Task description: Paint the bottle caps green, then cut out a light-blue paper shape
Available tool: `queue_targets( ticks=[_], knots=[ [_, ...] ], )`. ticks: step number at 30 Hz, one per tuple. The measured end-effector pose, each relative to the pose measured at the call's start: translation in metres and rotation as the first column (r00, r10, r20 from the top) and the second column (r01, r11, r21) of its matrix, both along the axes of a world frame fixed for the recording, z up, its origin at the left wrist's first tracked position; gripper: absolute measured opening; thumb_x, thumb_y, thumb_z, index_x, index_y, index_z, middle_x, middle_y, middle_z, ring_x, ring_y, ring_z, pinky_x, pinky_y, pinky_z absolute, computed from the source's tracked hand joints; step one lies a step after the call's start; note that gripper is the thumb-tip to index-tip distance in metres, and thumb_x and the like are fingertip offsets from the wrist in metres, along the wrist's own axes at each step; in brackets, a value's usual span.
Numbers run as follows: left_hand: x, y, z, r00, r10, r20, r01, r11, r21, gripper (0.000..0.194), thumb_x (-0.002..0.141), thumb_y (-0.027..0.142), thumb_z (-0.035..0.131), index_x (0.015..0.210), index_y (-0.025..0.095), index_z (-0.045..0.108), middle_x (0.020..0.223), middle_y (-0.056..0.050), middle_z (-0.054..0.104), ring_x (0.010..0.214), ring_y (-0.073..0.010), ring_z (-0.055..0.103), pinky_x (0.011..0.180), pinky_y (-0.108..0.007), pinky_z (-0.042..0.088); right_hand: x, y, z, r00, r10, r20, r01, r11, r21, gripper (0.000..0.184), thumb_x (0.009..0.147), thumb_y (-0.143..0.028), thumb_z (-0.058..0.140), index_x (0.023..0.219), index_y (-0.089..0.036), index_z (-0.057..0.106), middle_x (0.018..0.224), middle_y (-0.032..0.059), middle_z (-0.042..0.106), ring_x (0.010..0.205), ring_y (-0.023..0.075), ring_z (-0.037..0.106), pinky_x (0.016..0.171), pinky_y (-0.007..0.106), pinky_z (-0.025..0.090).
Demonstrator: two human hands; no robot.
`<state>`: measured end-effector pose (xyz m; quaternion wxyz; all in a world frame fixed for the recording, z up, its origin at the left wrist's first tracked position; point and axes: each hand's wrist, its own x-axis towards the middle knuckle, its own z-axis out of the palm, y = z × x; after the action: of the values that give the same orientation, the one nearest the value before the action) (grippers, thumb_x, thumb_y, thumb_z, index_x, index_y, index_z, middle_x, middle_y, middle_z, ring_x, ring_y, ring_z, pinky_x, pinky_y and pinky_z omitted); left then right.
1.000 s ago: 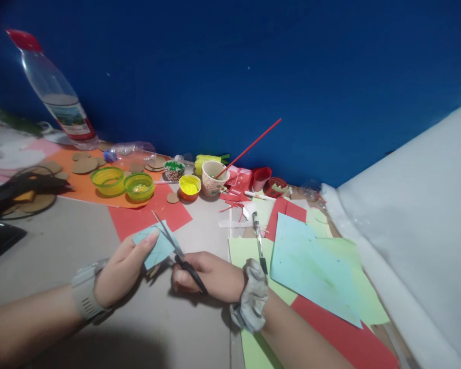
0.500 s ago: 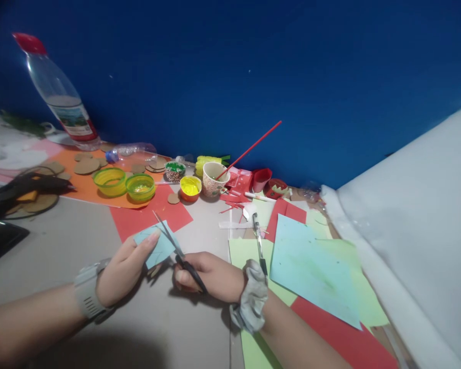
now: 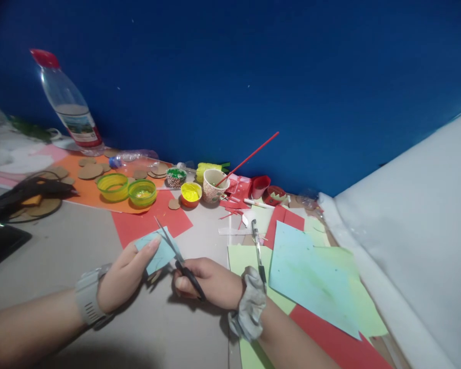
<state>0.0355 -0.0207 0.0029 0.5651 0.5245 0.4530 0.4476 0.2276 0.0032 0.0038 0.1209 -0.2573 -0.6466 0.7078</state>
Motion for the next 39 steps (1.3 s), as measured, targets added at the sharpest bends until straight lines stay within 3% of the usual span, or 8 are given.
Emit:
queue_targets(
  ticks=[5,12,39],
  knots=[
    [0.0002,-0.0001,-0.0028,1.000,0.001,-0.005,-0.001,1.000,-0.012,0.047,0.092,0.053,0.039,0.058,0.019,0.038,0.052,0.006,0.036,0.048,-0.0092,0.033,0.048,-0.022,0.031,-0.0010,-0.0014,-0.0009,0.999,-0.034,-0.020,0.032,0.997,-0.077,0.055,0.080,-0.069,0.054,0.073,-0.014,0.047,0.059,-0.0056,0.040,0.050,0.0053,0.033,0.046,0.019,0.029],
    [0.0005,0.0002,-0.0025,1.000,-0.010,0.025,0.009,0.998,0.055,0.044,0.093,0.049,0.041,0.060,0.019,0.040,0.055,0.005,0.037,0.052,-0.0095,0.034,0.051,-0.022,0.033,-0.0017,-0.0015,-0.0008,0.999,-0.034,0.000,0.034,0.997,-0.072,0.058,0.077,-0.072,0.054,0.073,-0.014,0.049,0.059,-0.0057,0.041,0.050,0.0057,0.034,0.046,0.019,0.030],
    [0.0002,0.0007,-0.0029,1.000,-0.014,0.010,0.014,0.999,0.045,0.044,0.094,0.047,0.040,0.060,0.019,0.040,0.055,0.005,0.038,0.052,-0.0096,0.034,0.051,-0.022,0.034,0.0001,-0.0015,-0.0050,0.999,-0.036,-0.037,0.033,0.995,-0.092,0.054,0.081,-0.066,0.055,0.074,-0.014,0.047,0.059,-0.0050,0.042,0.049,0.0048,0.034,0.045,0.018,0.030]
  ],
)
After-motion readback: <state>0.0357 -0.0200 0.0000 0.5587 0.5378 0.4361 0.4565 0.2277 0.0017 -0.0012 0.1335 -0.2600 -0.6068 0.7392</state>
